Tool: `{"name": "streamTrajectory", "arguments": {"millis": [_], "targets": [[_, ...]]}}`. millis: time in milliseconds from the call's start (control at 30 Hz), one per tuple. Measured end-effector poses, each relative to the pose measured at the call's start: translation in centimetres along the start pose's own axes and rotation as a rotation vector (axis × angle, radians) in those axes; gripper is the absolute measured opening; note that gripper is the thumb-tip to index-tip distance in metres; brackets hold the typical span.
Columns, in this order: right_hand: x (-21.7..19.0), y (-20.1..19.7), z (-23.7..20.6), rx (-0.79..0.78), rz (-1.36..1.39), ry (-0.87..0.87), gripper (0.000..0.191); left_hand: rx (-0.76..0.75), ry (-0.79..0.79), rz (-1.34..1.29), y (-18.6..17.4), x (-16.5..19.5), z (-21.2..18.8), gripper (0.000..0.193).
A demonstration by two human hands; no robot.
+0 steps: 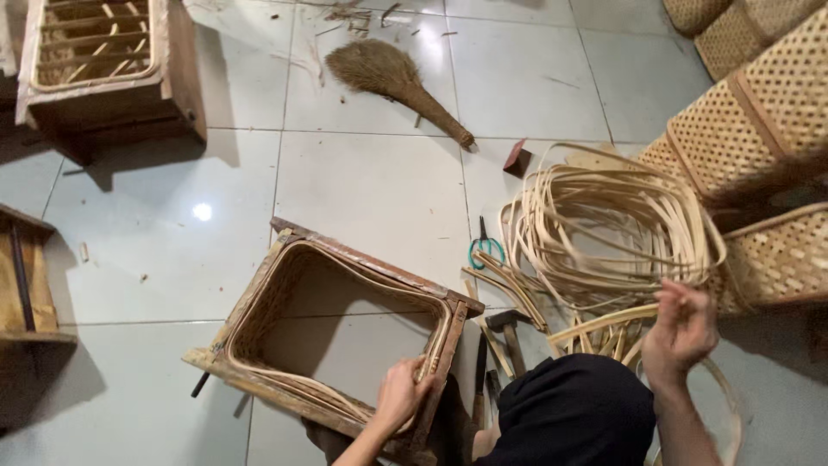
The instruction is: The person sits on the floor fitting and pressing bamboo strips into a rectangular wooden-framed basket, weaving strips across the open side and tapping them into place with a mallet, then trims and adjusts the strips by hand.
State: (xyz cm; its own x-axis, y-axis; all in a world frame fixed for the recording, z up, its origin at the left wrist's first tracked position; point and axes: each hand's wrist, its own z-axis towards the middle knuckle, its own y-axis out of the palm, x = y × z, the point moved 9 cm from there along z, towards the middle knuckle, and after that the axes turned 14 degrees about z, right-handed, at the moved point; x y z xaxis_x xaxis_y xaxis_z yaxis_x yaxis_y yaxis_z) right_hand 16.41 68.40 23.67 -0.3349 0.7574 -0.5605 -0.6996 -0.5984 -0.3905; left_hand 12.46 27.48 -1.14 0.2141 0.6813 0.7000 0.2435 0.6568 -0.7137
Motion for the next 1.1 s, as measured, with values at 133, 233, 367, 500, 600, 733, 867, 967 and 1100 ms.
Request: {"name": "streamTrajectory", "arguments": {"millis": [133,233,367,500,600,733,867,967,1100], "targets": [[-3.7,10.5,8.1,-0.359,0.37,0.047,0.016,-0.136,-0.335,-0.22,3.0,-1.5,0.9,0.04],[-5.0,25.1,2.7,-1.211,0.14,0.273,0.023,-0.159,-0.418,-0.291,4.2,-2.7,1.1,0.038],[-6.9,34.1,-10.7,-1.871,-0.24,-0.008,0.024,-0.153,-0.48,-0.308,4.6,-3.7,1.1,0.037],[-7.2,35.7,-14.7,-1.877,0.002,-0.108,0.017,-0.138,-0.545,-0.378,5.3,-4.2,0.5,0.036],[-6.9,35.6,-15.6,-1.894,-0.016,-0.119,0.017,-0.119,-0.527,-0.432,5.9,-4.4,0.3,0.035],[-7.2,36.6,-15.6,-1.901,-0.065,-0.186,0.022,-0.078,-0.555,-0.486,6.8,-5.0,0.3,0.034],[-5.8,37.1,-16.2,-1.932,-0.164,-0.179,0.021,-0.014,-0.531,-0.393,6.1,-4.2,0.3,0.028],[-6.1,37.5,-16.3,-1.91,-0.166,-0.218,0.019,0.021,-0.493,-0.298,4.1,-2.8,0.4,0.024],[-10.7,39.7,-12.5,-1.782,-0.157,-0.167,0.018,-0.162,-0.471,-0.233,0.9,-0.5,1.7,0.05]]}}
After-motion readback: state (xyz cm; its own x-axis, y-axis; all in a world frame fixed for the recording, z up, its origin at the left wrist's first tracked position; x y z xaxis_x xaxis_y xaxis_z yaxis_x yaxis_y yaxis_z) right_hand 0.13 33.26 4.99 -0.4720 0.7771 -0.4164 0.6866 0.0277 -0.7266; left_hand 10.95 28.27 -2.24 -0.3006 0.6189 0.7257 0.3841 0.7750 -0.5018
